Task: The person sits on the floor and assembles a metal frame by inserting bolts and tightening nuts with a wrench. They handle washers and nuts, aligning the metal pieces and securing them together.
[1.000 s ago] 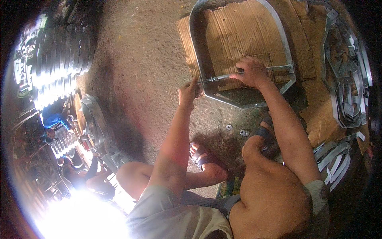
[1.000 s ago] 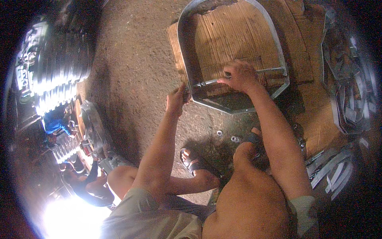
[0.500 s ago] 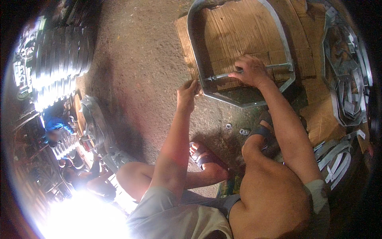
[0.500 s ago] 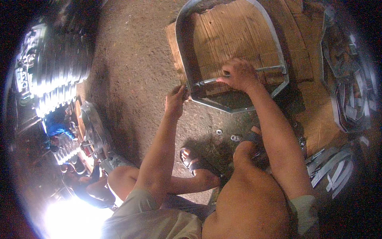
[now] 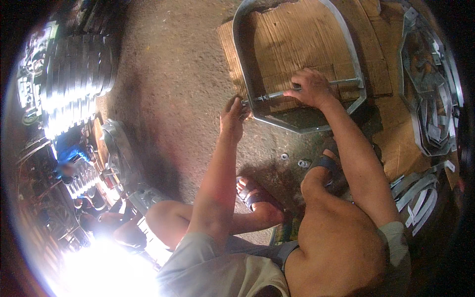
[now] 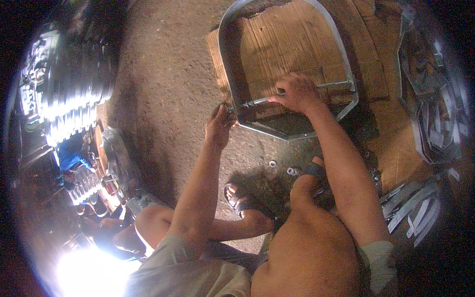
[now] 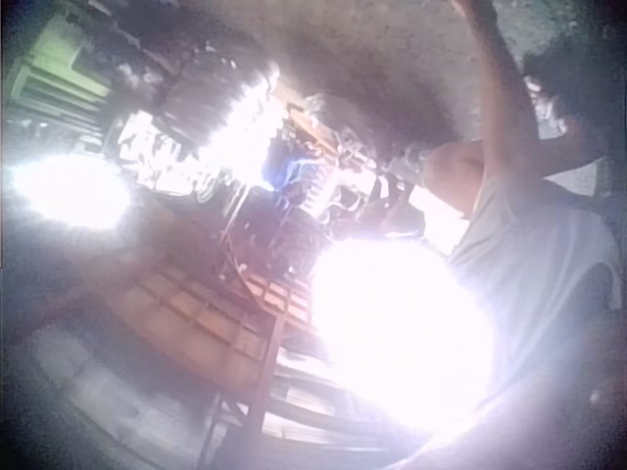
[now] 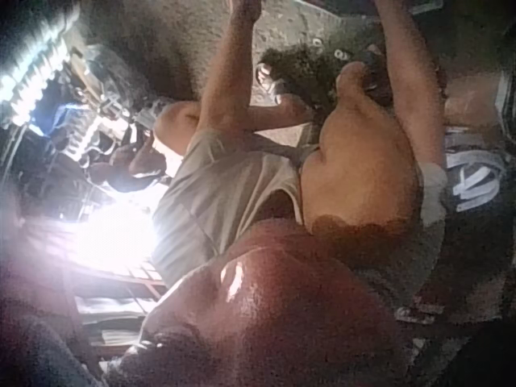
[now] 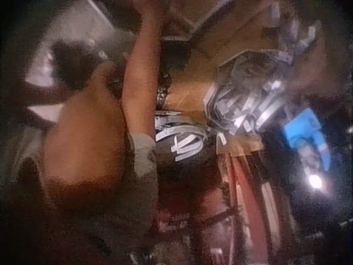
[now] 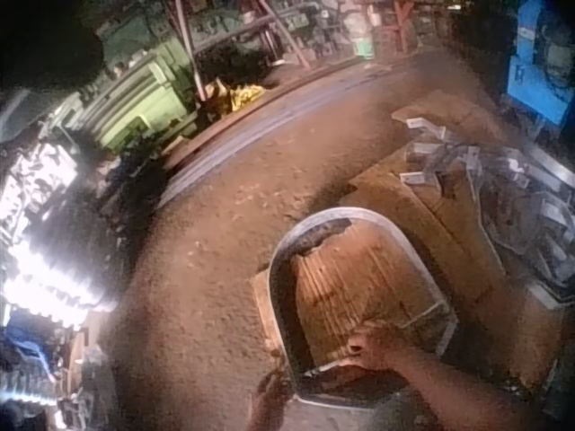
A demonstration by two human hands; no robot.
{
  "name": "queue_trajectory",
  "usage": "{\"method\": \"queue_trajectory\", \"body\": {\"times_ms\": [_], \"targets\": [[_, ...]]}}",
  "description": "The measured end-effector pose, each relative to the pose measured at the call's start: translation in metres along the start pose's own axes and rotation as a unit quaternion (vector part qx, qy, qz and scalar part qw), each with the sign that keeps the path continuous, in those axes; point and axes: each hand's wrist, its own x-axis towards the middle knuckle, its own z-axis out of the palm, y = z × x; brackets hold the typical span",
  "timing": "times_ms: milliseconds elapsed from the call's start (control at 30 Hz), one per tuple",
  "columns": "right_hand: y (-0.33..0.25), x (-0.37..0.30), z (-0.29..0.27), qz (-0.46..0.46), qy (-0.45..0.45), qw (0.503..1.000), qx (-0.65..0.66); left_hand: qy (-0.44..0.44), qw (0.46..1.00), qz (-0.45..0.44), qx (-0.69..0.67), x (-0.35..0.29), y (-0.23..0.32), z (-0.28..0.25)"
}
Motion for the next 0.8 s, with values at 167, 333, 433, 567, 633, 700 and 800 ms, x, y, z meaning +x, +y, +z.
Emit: {"method": "queue_trajectory", "body": {"times_ms": [167,333,433,567,633,700,800], "targets": [[0.001,0.001,0.000,0.004,0.004,1.000,0.009,0.046,0.998,0.031,-0.006,0.003,-0.014,0.007],[0.003,0.008,0.000,0.016,-0.025,1.000,-0.008,0.040,0.996,0.051,-0.057,-0.013,-0.008,0.014],[-0.008,0.010,-0.004,0.025,-0.042,0.999,-0.024,0.061,0.998,0.014,-0.006,-0.011,-0.001,0.014],[-0.014,0.011,0.004,0.017,-0.014,0.999,-0.043,0.119,0.992,-0.009,0.034,0.000,-0.010,0.014],[-0.006,0.007,0.014,0.008,0.000,0.999,-0.051,0.147,0.984,0.002,0.099,0.005,-0.017,0.020],[0.001,0.006,0.019,-0.001,0.011,0.999,-0.033,0.135,0.986,0.014,0.094,-0.001,-0.017,0.018],[0.001,0.007,0.019,-0.019,0.021,0.999,-0.044,0.073,0.997,0.030,0.025,-0.013,-0.011,0.020]]}}
